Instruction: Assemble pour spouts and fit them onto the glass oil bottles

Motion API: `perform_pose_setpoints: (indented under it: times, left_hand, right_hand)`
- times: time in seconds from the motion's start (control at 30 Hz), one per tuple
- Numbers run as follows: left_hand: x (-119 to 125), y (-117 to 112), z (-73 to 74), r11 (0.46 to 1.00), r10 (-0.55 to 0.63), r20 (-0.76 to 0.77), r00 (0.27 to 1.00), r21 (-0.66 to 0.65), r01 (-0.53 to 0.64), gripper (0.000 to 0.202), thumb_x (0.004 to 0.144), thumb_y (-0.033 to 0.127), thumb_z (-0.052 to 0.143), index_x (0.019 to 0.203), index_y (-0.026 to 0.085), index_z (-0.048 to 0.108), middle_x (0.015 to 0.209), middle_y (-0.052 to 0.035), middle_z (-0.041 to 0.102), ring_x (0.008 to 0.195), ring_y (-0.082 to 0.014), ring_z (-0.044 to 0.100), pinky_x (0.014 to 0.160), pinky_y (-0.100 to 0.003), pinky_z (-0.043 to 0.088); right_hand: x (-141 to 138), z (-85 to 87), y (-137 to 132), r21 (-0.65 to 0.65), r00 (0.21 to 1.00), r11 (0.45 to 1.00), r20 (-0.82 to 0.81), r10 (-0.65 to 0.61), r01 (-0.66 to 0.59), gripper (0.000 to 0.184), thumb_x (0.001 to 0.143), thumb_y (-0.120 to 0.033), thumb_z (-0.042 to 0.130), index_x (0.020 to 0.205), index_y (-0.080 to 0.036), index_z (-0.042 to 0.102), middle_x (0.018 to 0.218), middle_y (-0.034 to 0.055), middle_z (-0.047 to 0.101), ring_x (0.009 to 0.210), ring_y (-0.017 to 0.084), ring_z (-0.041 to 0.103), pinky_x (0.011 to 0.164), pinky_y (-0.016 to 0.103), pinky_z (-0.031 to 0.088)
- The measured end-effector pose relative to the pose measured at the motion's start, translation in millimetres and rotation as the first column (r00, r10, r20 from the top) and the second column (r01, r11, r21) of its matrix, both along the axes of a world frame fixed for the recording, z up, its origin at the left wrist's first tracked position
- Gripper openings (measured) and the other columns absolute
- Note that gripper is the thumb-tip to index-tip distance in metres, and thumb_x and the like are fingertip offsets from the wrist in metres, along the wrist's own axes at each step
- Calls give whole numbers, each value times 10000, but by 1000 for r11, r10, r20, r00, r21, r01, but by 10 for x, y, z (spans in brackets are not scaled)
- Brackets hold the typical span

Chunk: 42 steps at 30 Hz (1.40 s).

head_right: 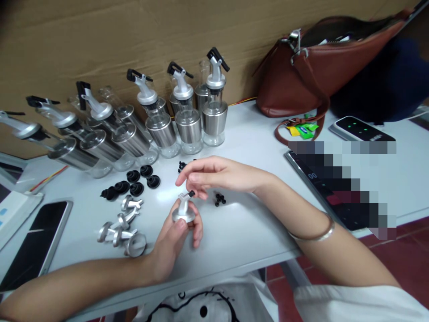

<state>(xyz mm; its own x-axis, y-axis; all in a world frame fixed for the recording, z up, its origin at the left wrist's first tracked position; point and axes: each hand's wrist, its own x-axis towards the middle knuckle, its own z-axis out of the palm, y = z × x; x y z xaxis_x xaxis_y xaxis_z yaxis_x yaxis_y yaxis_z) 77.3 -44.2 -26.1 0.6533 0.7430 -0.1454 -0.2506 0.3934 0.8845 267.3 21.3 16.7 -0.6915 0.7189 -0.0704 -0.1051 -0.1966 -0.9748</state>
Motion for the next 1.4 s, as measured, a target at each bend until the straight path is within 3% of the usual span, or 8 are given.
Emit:
perform_pose_setpoints:
  times: [0.23, 0.57, 0.9, 1.0, 1.07, 1.2, 1.3, 1.4]
  left_hand:
    - [17, 3, -24, 995, 14, 94, 995, 101, -24, 302, 935, 484, 441, 1031, 202, 489, 1073, -43, 557, 624, -79, 429, 587, -245, 372]
    - [-5, 11, -48, 997, 2, 34, 999, 73, -5, 420, 928, 523, 430, 1107, 152, 516, 713, 22, 474, 606, -98, 428, 598, -252, 354]
    - [24, 18, 153, 988, -137, -151, 979, -85, 125, 433, 917, 495, 399, 1191, 160, 415, 713, 21, 473, 591, -111, 427, 607, -264, 362]
    - [-29, 129, 415, 910, -399, -356, 845, -42, 412, 278, 895, 403, 458, 1061, 182, 491, 672, 23, 488, 529, -104, 408, 524, -239, 340]
    - [-103, 218, 621, 714, -508, -572, 644, 139, 687, 210, 868, 376, 522, 999, 212, 528, 748, -6, 579, 582, -129, 499, 504, -227, 349]
    - [-270, 379, 910, 325, 27, -958, 285, 278, 904, 56, 833, 189, 511, 851, 188, 564, 721, -43, 609, 534, -157, 504, 449, -245, 256]
    - [-380, 560, 956, 309, 346, -937, 42, 156, 938, 172, 834, 93, 440, 957, 155, 543, 835, -86, 604, 560, -186, 542, 467, -265, 282]
    - [-476, 789, 918, 322, 493, -870, 29, 213, 922, 175, 877, 78, 369, 949, 159, 507, 864, -80, 568, 623, -211, 562, 501, -281, 308]
  right_hand:
    - [35, -68, -16, -124, 964, 958, -91, 250, -260, 401, 938, -302, 545, 1260, -65, 527, 733, -2, 541, 625, 84, 475, 596, 232, 361]
    - [-36, -119, -42, -175, 943, 944, -233, 236, -280, 278, 931, -293, 539, 1093, -67, 528, 667, -21, 477, 606, 102, 436, 624, 259, 372]
    - [-15, -124, -28, -173, 962, 958, -190, 196, -229, 230, 920, -276, 541, 1018, -71, 581, 595, -53, 405, 541, 81, 332, 558, 238, 292]
    - [6, -107, -22, -212, 950, 951, -263, 168, -226, 228, 890, -264, 570, 1012, -72, 590, 586, -41, 436, 526, 84, 362, 521, 239, 287]
    - [21, -75, -23, -215, 943, 957, -312, 120, -193, 235, 871, -264, 591, 1014, -77, 591, 581, -34, 461, 521, 87, 396, 512, 238, 295]
    - [55, -3, -31, -203, 939, 970, -337, 61, -136, 204, 867, -241, 607, 996, -84, 589, 592, -25, 510, 521, 75, 456, 536, 229, 337]
    - [63, 9, -34, -187, 944, 974, -325, 58, -124, 199, 871, -232, 610, 1008, -92, 576, 627, -9, 564, 534, 83, 497, 540, 229, 351]
    - [53, -6, -38, -173, 942, 974, -325, 83, -145, 206, 874, -230, 615, 1022, -98, 560, 656, -1, 590, 549, 89, 523, 544, 229, 362]
